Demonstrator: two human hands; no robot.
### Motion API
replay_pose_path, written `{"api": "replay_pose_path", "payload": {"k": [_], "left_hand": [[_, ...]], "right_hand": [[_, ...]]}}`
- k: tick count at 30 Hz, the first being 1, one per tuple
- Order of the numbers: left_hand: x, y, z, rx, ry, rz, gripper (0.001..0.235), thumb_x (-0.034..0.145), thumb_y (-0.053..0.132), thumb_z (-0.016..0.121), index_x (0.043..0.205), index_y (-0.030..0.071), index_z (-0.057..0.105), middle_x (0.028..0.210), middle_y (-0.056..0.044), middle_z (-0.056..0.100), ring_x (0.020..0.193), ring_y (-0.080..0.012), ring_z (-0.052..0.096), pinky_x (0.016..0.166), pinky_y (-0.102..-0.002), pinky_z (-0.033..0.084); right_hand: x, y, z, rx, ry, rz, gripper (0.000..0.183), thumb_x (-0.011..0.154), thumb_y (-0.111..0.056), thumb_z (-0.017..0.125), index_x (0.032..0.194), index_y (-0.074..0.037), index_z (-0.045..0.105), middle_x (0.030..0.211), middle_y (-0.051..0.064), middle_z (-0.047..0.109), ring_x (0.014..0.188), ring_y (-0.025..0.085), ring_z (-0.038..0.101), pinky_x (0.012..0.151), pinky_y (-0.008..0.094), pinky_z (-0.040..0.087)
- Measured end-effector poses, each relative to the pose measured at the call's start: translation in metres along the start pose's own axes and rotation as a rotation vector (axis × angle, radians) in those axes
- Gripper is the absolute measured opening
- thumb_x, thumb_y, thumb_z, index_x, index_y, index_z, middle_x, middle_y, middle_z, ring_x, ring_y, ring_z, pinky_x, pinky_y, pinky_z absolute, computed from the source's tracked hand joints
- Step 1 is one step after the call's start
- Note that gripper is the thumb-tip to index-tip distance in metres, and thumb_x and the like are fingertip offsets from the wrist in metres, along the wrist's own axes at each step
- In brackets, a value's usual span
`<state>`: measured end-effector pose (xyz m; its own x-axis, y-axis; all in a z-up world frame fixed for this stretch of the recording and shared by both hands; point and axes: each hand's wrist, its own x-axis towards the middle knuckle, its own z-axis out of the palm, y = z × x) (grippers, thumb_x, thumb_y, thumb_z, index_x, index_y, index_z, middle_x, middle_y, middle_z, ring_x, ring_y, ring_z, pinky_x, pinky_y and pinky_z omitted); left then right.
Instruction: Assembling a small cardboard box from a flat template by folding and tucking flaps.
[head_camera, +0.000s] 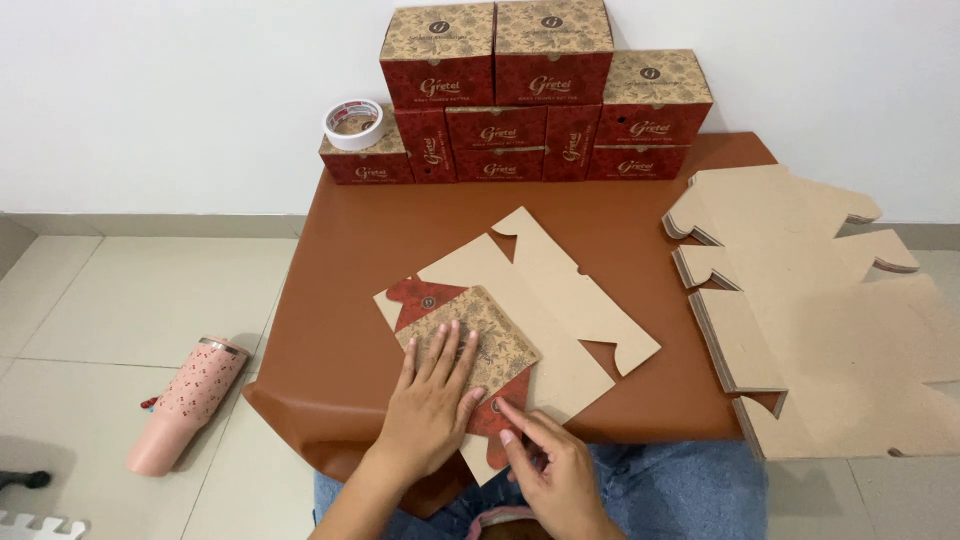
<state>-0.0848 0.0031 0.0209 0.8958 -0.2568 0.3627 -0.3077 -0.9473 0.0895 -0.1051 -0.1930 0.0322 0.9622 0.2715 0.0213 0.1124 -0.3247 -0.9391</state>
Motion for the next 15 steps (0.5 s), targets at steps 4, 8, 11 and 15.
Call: {"api": "replay_pose_path", "payload": {"k": [4, 8, 11, 15], "left_hand": [[0.026, -0.015, 0.021, -0.018, -0.079, 0.012, 0.063, 0.106, 0.044, 0.03, 0.159, 0.01, 0.025, 0.164, -0.019, 0.023, 0.153, -0.0284, 0.015, 0.121, -0.051, 0.005], [0.062, -0.036, 0.047, 0.035, -0.158, -0.037, 0.065, 0.106, 0.05, 0.018, 0.161, 0.015, 0.015, 0.165, -0.018, 0.017, 0.153, -0.0303, 0.008, 0.12, -0.053, 0.004], [0.078, -0.048, 0.056, 0.012, -0.172, -0.073, 0.067, 0.105, 0.052, 0.016, 0.161, 0.014, 0.015, 0.165, -0.017, 0.016, 0.154, -0.0293, 0.006, 0.121, -0.053, 0.001], [0.07, -0.041, 0.047, -0.024, 0.031, -0.016, 0.068, 0.106, 0.047, 0.027, 0.16, 0.007, 0.02, 0.165, -0.02, 0.022, 0.154, -0.0328, 0.013, 0.123, -0.055, 0.005]], "right_hand": [[0.005, 0.0, 0.0, 0.065, -0.002, 0.079, 0.038, 0.087, -0.008, 0.066, 0.124, -0.012, 0.076, 0.076, -0.001, 0.073, 0.045, 0.006, 0.061, 0.042, 0.019, 0.049], [0.008, 0.002, 0.001, 0.11, 0.022, 0.041, 0.036, 0.085, -0.005, 0.069, 0.119, -0.01, 0.079, 0.072, -0.001, 0.069, 0.043, 0.007, 0.056, 0.038, 0.019, 0.048], [0.007, -0.001, 0.001, 0.156, 0.016, 0.057, 0.036, 0.085, -0.004, 0.069, 0.119, -0.008, 0.079, 0.074, 0.001, 0.068, 0.045, 0.008, 0.059, 0.04, 0.019, 0.05], [0.007, 0.0, 0.003, 0.184, 0.049, 0.038, 0.036, 0.083, 0.0, 0.07, 0.117, -0.006, 0.079, 0.077, 0.004, 0.071, 0.045, 0.009, 0.061, 0.041, 0.019, 0.052]]}}
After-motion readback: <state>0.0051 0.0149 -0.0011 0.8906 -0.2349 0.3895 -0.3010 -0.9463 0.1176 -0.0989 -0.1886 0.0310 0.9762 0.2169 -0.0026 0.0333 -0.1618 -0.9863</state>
